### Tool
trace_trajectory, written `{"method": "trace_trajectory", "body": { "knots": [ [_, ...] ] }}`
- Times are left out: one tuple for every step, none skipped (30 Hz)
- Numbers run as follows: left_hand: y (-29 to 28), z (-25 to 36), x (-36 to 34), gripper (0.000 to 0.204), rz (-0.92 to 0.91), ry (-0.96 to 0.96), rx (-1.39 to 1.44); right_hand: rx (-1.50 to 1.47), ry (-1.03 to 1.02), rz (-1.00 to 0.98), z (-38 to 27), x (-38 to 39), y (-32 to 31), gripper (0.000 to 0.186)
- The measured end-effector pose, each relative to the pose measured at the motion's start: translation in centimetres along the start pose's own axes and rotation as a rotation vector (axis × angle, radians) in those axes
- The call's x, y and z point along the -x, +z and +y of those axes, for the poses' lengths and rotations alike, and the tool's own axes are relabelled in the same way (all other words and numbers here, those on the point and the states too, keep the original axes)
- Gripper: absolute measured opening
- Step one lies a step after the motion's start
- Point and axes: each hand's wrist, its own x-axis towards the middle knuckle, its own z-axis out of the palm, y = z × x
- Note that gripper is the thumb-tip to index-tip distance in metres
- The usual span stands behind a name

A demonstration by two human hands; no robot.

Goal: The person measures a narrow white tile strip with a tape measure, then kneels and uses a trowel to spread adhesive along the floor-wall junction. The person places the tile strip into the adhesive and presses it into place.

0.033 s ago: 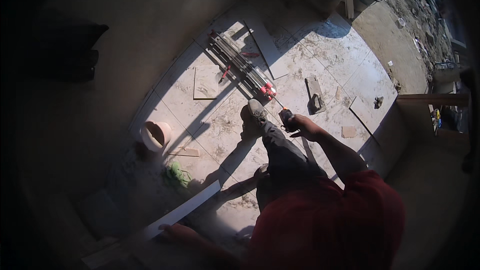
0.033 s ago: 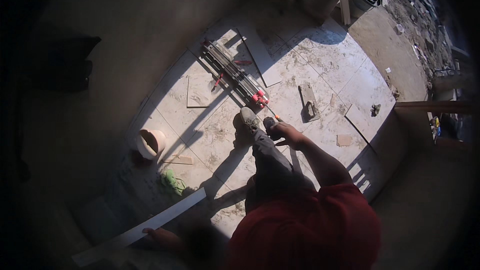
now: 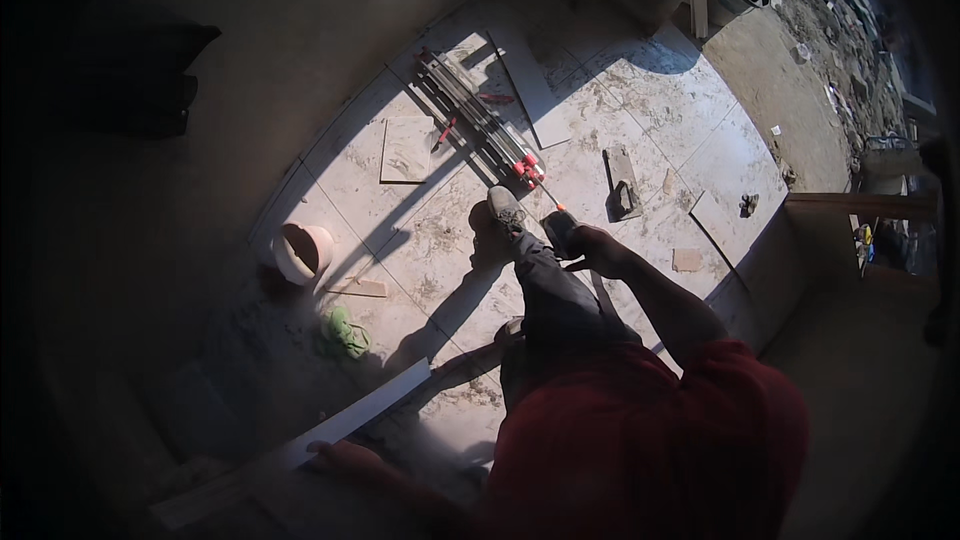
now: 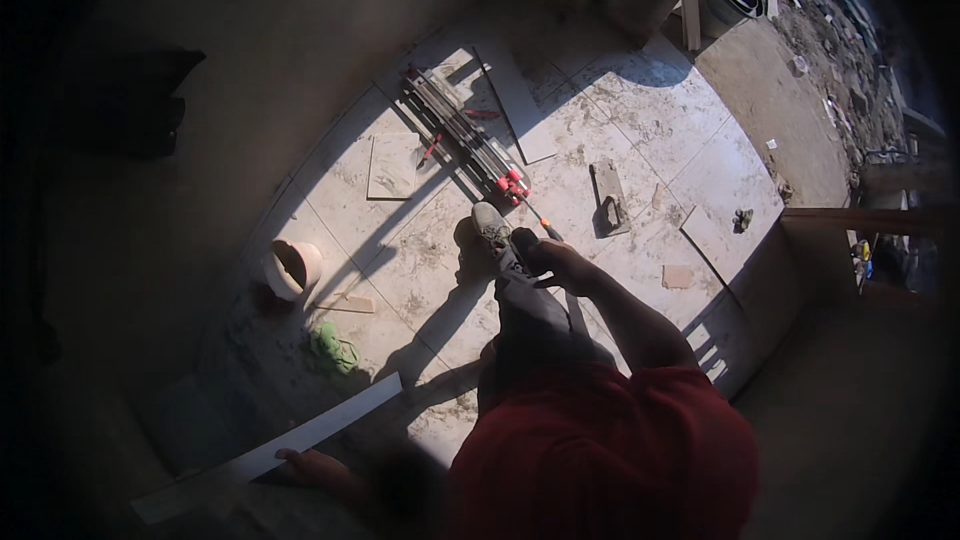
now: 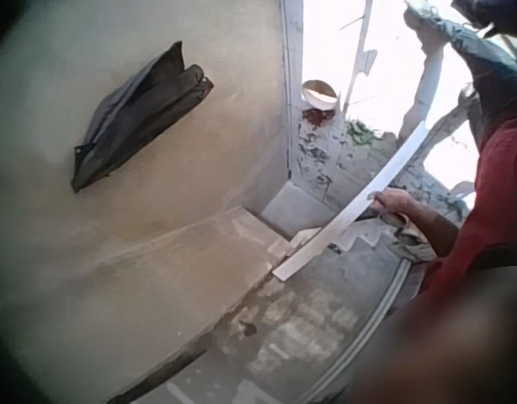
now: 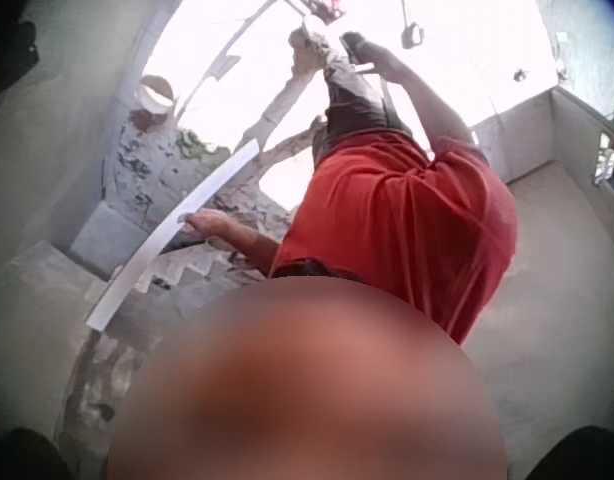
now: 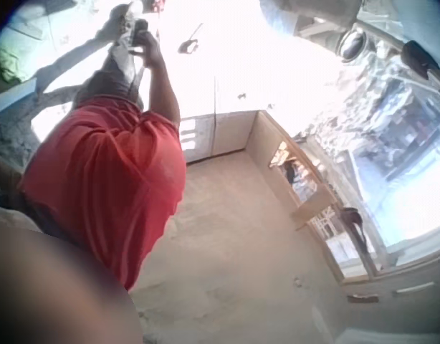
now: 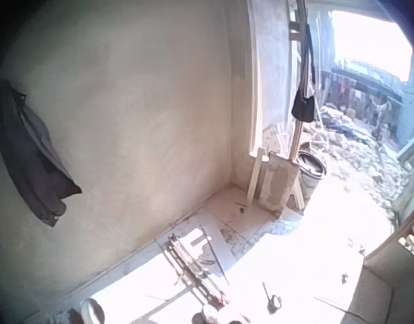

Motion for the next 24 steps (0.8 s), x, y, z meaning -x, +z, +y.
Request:
{"method": "trace_trajectory", "body": {
  "knots": [
    [-3.3, 0.0, 1.9, 0.073, -0.025, 0.135, -0.135, -0.034, -0.02, -0.109, 0.1, 2.2, 1.8, 0.045],
    [-7.0, 0.3, 3.9, 0.073, -0.038, 0.231, -0.321, -0.126, -0.009, -0.179, 0.7, 4.7, 3.9, 0.047],
    [-10.6, 0.9, 6.0, 0.073, -0.022, 0.2, -0.39, -0.159, 0.066, -0.213, 1.5, 8.2, 5.6, 0.05],
    [-12.8, 1.0, 7.4, 0.069, 0.02, 0.18, -0.376, -0.234, 0.115, -0.282, 2.0, 10.9, 7.3, 0.052],
    [-14.5, 1.3, 8.9, 0.066, 0.069, 0.219, -0.32, -0.301, 0.144, -0.364, 1.7, 12.3, 8.9, 0.055],
    [-15.9, 1.6, 10.1, 0.062, 0.124, 0.104, -0.204, -0.36, 0.164, -0.453, 1.2, 13.2, 10.1, 0.057],
    [-17.3, 2.0, 11.2, 0.059, 0.169, 0.078, -0.143, -0.423, 0.19, -0.536, 0.9, 14.0, 11.3, 0.06],
    [-18.5, 2.2, 12.4, 0.055, 0.208, 0.055, -0.09, -0.487, 0.218, -0.613, 0.6, 14.5, 12.2, 0.062],
    [-19.4, 2.2, 13.4, 0.052, 0.238, 0.037, -0.05, -0.322, 0.163, -0.599, 0.1, 14.7, 13.2, 0.066],
    [-20.5, 2.2, 14.5, 0.049, 0.26, 0.018, -0.016, -0.196, 0.133, -0.625, -0.3, 14.8, 14.1, 0.071],
    [-21.5, 2.0, 15.5, 0.046, 0.287, 0.006, 0.012, -0.156, 0.188, -0.618, -0.7, 14.7, 15.0, 0.073],
    [-22.5, 1.8, 16.8, 0.043, 0.302, -0.008, 0.037, -0.097, 0.276, -0.57, -1.1, 14.6, 16.0, 0.075],
    [-23.6, 1.7, 18.2, 0.04, 0.324, -0.022, 0.062, 0.003, 0.264, -0.671, -1.5, 14.4, 17.1, 0.078],
    [-24.4, 1.6, 19.8, 0.037, 0.347, -0.041, 0.08, 0.17, 0.234, -0.743, -2.2, 14.2, 18.1, 0.076],
    [-24.8, 1.2, 21.4, 0.035, 0.329, -0.058, 0.108, 0.33, 0.229, -0.825, -2.9, 13.9, 19.3, 0.074],
    [-25.0, 1.2, 23.2, 0.032, 0.322, -0.075, 0.124, 0.53, 0.248, -0.838, -3.3, 13.8, 20.3, 0.073],
    [-24.3, 1.0, 24.6, 0.029, 0.238, -0.092, 0.154, 0.626, 0.136, -0.983, -3.6, 13.9, 21.1, 0.072],
    [-23.3, 1.1, 26.0, 0.028, 0.132, -0.091, 0.234, 0.803, 0.016, -1.085, -4.2, 14.0, 21.7, 0.069],
    [-22.1, 1.6, 27.2, 0.031, 0.045, -0.067, 0.166, 0.955, -0.021, -1.064, -4.4, 14.2, 22.2, 0.067],
    [-20.4, 2.2, 28.1, 0.033, 0.098, -0.29, -0.002, 1.059, -0.121, -1.09, -4.5, 14.5, 22.5, 0.065],
    [-18.5, 2.8, 27.9, 0.035, 0.023, -0.364, -0.44, 1.114, -0.112, -1.106, -4.7, 14.6, 22.6, 0.063],
    [-16.8, 3.5, 28.4, 0.029, 0.023, -0.403, 0.007, 1.122, -0.146, -1.174, -4.6, 14.9, 22.6, 0.061],
    [-15.0, 4.1, 28.4, 0.022, 0.051, -0.584, 0.141, 1.14, -0.21, -1.261, -4.5, 15.1, 22.4, 0.059],
    [-13.4, 4.8, 28.2, 0.021, -0.003, -0.63, 0.152, 1.175, -0.169, -1.227, -4.1, 15.3, 22.2, 0.057]
  ]
}}
